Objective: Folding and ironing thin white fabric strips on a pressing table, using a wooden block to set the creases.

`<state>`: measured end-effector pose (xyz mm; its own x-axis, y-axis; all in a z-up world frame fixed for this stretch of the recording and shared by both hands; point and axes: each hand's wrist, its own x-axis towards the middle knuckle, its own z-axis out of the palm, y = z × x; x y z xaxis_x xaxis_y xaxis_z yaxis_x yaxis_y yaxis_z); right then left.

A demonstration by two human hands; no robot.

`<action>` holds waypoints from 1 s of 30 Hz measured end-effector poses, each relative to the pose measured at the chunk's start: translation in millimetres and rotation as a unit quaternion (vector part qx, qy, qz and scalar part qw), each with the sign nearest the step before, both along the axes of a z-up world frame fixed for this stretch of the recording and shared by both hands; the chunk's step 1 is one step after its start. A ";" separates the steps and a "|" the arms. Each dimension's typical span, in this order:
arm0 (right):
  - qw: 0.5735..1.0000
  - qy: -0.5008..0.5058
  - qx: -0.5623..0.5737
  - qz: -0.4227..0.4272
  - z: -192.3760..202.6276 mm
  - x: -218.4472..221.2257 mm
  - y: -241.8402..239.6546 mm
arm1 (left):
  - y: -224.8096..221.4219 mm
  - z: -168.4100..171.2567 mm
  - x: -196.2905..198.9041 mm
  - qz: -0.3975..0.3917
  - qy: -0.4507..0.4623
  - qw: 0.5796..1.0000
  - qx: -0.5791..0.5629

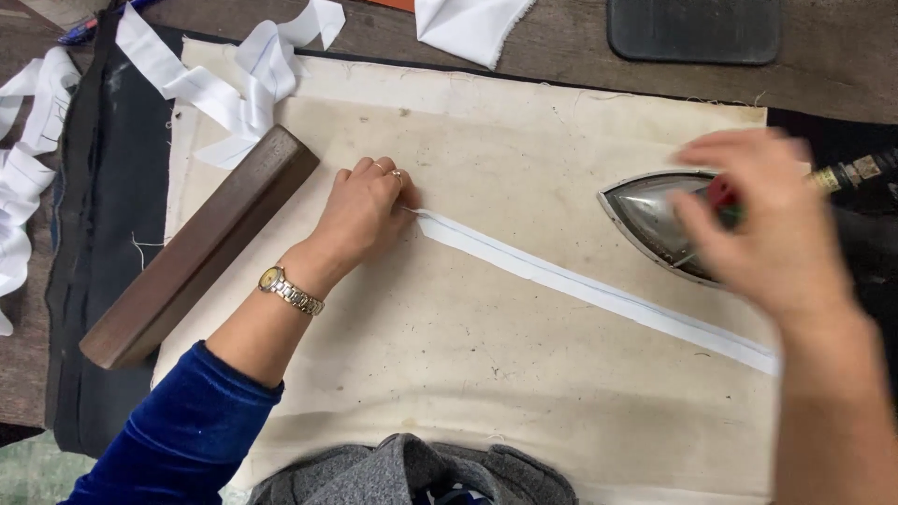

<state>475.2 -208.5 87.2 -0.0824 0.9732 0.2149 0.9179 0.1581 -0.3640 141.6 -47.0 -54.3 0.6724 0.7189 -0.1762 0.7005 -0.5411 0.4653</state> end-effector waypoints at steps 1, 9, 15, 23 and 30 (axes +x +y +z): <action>1.000 0.000 0.000 0.000 -5.2 -17.8 6.1 | -1.4 1.8 -0.5 0.000 0.000 1.000 0.000; 0.945 0.178 -0.261 0.084 -30.3 -115.8 57.2 | -22.5 67.9 8.6 -0.099 -0.104 0.990 0.009; 0.911 0.080 -0.402 0.037 -35.2 -130.4 71.8 | -27.7 74.8 11.5 -0.103 -0.193 0.975 -0.041; 0.838 0.474 -0.271 0.009 6.5 -134.3 76.8 | -61.6 75.2 32.5 -0.072 -0.354 0.834 -0.417; 0.811 0.540 0.004 -0.224 4.9 -83.3 43.2 | -48.8 88.1 17.9 -0.173 -0.219 0.768 -0.577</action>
